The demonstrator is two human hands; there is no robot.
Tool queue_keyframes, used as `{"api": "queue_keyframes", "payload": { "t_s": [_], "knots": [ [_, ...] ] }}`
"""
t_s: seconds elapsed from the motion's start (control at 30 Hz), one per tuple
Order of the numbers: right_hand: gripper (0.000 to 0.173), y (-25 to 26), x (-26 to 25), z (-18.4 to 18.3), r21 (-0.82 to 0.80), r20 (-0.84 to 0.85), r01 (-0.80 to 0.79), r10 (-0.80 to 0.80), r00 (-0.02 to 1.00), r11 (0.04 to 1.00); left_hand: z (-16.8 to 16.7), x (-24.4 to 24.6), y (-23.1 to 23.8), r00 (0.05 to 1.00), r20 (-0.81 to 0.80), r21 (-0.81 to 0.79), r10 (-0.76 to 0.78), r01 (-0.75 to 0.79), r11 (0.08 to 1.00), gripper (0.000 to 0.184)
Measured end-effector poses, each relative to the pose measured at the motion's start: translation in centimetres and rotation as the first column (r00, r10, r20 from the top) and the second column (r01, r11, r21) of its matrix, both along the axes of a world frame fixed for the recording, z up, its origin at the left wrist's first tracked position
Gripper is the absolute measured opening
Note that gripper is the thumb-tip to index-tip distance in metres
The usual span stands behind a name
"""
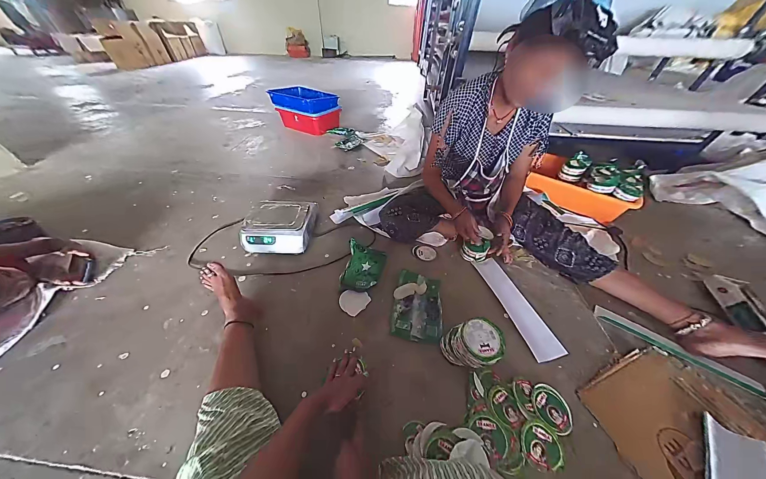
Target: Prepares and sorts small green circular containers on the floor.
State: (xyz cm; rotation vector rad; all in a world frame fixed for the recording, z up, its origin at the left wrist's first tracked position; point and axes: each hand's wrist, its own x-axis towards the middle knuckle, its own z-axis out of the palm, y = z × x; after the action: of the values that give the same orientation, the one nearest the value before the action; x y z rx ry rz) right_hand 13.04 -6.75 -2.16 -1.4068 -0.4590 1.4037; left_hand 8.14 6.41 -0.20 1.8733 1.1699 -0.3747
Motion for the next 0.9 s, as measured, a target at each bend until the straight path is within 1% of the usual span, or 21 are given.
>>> {"api": "queue_keyframes", "payload": {
  "t_s": [0.07, 0.13, 0.23, 0.33, 0.47, 0.53, 0.6, 0.67, 0.73, 0.77, 0.83, 0.87, 0.9],
  "knots": [
    [0.063, 0.7, -0.6, 0.4, -0.04, -0.167, 0.073, -0.079, 0.983, 0.996, 0.2, -0.2, 0.0, 0.998, 0.04, -0.026, 0.047, -0.046, 0.999, 0.053],
    [0.064, 1.3, -1.1, 0.8, -0.074, -0.271, 0.126, -0.142, 0.952, 0.989, 0.5, -0.5, -0.1, 0.989, 0.083, -0.053, 0.121, -0.117, 0.992, 0.054],
    [0.064, 1.5, -1.4, 1.0, -0.082, -0.307, 0.15, -0.168, 0.937, 0.985, 0.2, -0.7, -0.1, 0.984, 0.091, -0.079, 0.153, -0.146, 0.986, 0.059],
    [0.064, 1.8, -1.6, 0.6, -0.099, -0.304, 0.136, -0.16, 0.939, 0.986, -0.3, -0.9, -0.1, 0.983, 0.109, -0.068, 0.147, -0.14, 0.988, 0.058],
    [0.071, 2.6, -1.8, 0.8, -0.135, -0.255, 0.084, -0.117, 0.96, 0.987, -0.2, -0.9, -0.3, 0.988, 0.107, -0.055, 0.111, -0.105, 0.993, 0.054],
    [0.076, 2.5, -2.1, 0.7, -0.117, -0.167, 0.012, -0.032, 0.985, 0.993, -0.3, -1.0, -0.3, 0.985, 0.122, -0.057, 0.121, -0.115, 0.992, 0.054],
    [0.079, 1.6, -1.8, 0.2, -0.062, -0.097, -0.07, 0.064, 0.993, 0.996, -0.2, -1.1, -0.3, 0.98, 0.139, -0.076, 0.142, -0.133, 0.988, 0.055],
    [0.074, 0.8, -1.7, -0.1, -0.049, -0.021, -0.013, 0.012, 1.0, 0.999, -0.4, -1.3, -0.2, 0.979, 0.148, -0.079, 0.138, -0.128, 0.989, 0.056],
    [0.073, 0.7, -1.5, -0.2, -0.111, 0.031, 0.047, -0.044, 0.999, 0.993, -0.7, -1.3, -0.3, 0.976, 0.162, -0.077, 0.148, -0.137, 0.988, 0.057],
    [0.076, 0.9, -1.3, -0.8, -0.134, 0.056, 0.03, -0.023, 0.998, 0.991, -0.8, -1.3, -0.3, 0.973, 0.166, -0.081, 0.16, -0.148, 0.986, 0.057],
    [0.079, 1.6, -1.2, -2.0, -0.136, 0.097, -0.074, 0.088, 0.991, 0.988, -0.5, -1.2, -0.4, 0.971, 0.164, -0.079, 0.176, -0.165, 0.983, 0.058],
    [0.078, 2.1, -1.5, -2.2, -0.143, 0.153, -0.123, 0.144, 0.978, 0.982, -0.2, -1.1, -0.5, 0.972, 0.158, -0.071, 0.173, -0.164, 0.984, 0.058],
    [0.08, 2.4, -1.6, -1.4, -0.166, 0.207, -0.185, 0.218, 0.954, 0.969, 0.1, -1.0, -0.5, 0.979, 0.141, -0.05, 0.147, -0.141, 0.989, 0.059]
  ]
}}
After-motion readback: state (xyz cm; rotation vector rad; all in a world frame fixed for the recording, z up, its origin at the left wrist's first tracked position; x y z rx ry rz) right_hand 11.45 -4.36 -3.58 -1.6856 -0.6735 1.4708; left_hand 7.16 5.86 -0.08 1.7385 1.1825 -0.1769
